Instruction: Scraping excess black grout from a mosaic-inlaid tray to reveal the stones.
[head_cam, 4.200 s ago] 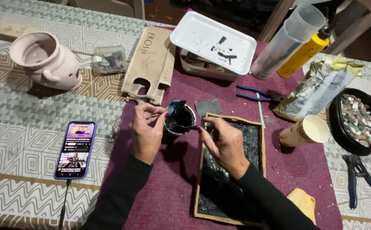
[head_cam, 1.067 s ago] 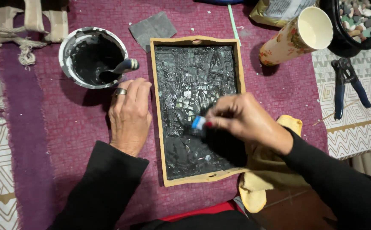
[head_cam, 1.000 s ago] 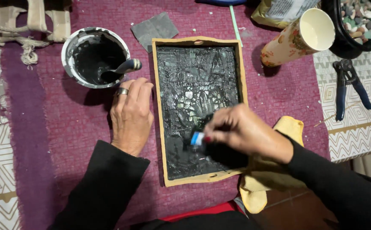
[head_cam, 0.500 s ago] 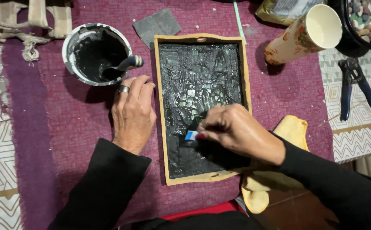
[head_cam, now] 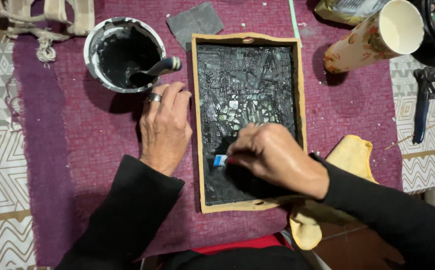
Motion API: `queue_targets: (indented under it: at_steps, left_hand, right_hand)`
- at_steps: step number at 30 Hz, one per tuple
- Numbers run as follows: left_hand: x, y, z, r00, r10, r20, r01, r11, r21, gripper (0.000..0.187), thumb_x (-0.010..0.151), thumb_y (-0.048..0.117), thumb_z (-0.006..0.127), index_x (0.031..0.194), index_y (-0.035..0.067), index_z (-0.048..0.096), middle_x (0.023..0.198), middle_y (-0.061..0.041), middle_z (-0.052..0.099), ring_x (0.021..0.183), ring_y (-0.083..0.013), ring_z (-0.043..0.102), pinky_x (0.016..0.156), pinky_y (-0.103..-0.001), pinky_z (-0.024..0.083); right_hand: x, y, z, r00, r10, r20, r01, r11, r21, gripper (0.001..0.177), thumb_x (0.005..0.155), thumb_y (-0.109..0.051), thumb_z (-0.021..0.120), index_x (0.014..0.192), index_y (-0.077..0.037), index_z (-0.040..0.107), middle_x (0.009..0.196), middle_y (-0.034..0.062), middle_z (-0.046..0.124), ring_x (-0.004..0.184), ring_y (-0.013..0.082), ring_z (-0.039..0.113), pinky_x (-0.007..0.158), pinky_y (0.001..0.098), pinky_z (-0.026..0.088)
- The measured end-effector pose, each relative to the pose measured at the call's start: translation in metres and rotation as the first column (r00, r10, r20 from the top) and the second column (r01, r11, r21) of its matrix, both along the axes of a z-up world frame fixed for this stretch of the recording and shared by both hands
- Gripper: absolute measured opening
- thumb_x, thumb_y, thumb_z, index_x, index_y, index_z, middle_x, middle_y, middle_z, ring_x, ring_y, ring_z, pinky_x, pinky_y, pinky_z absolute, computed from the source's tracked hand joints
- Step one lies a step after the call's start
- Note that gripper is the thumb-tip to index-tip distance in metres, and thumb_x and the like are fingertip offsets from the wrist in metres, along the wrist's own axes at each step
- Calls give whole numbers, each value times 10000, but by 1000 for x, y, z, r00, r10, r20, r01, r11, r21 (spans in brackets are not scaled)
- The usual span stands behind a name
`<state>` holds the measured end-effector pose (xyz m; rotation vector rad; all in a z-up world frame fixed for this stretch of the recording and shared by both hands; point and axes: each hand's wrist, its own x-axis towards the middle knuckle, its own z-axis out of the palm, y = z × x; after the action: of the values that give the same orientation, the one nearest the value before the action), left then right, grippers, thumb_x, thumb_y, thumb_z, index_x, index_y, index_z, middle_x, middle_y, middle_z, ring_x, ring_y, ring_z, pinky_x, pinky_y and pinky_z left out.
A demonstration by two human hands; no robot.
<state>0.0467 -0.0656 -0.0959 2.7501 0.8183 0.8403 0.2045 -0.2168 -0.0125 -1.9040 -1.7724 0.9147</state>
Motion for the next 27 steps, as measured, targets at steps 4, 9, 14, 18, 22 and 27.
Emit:
queue_targets:
  at_steps: [4,9,14,18,22,27]
  left_hand:
    - [1,4,-8,1000,6,-10,-6,1000,9,314,831,-16,683,1102,140,658,1205,-14,635,1226,-250,595,839,-351,611]
    - [3,2,-7,1000,4,2,-4,1000,-25,305,835,-39,705,1084,135,669,1186,-28,640,1216,-248,596,850,-336,598]
    - [1,2,-1,1000,-20,6,20,999,-32,295,834,-72,720,1064,108,682,1163,-59,645,1201,-258,601,844,-338,603]
    - [0,1,0,1000,-18,8,18,999,-30,289,845,-81,718,1066,100,681,1159,-65,648,1201,-261,604,854,-340,601]
    - [0,1,1,1000,-20,2,20,1000,-23,287,844,-79,717,1065,101,679,1161,-66,643,1202,-263,602,849,-351,604]
    - [0,1,1,1000,-22,-5,22,999,-34,296,842,-74,713,1073,106,673,1169,-59,634,1208,-260,596,838,-351,613]
  right_hand:
    - [0,-1,4,994,36,-100,-39,999,-32,51,807,-129,778,759,-113,785,718,97,766,738,354,749,674,450,589]
    - [-16,-2,2,994,48,-96,-61,988,-141,97,793,-119,783,706,-162,792,646,4,741,665,217,735,659,345,593]
    - [-22,4,1,994,60,-87,-78,972,-224,54,784,-89,776,745,-115,804,714,90,771,696,328,758,603,430,577]
    - [-25,7,1,995,69,-66,-82,972,-221,55,778,-87,778,739,-118,802,716,75,774,702,307,766,608,405,586]
    - [-26,13,4,1000,29,-9,-30,978,-206,52,786,-89,776,770,-127,808,727,68,774,713,288,760,647,400,593]
    - [-14,23,6,999,-48,22,51,982,-180,66,806,-65,784,830,-101,833,748,99,800,722,283,771,706,364,608]
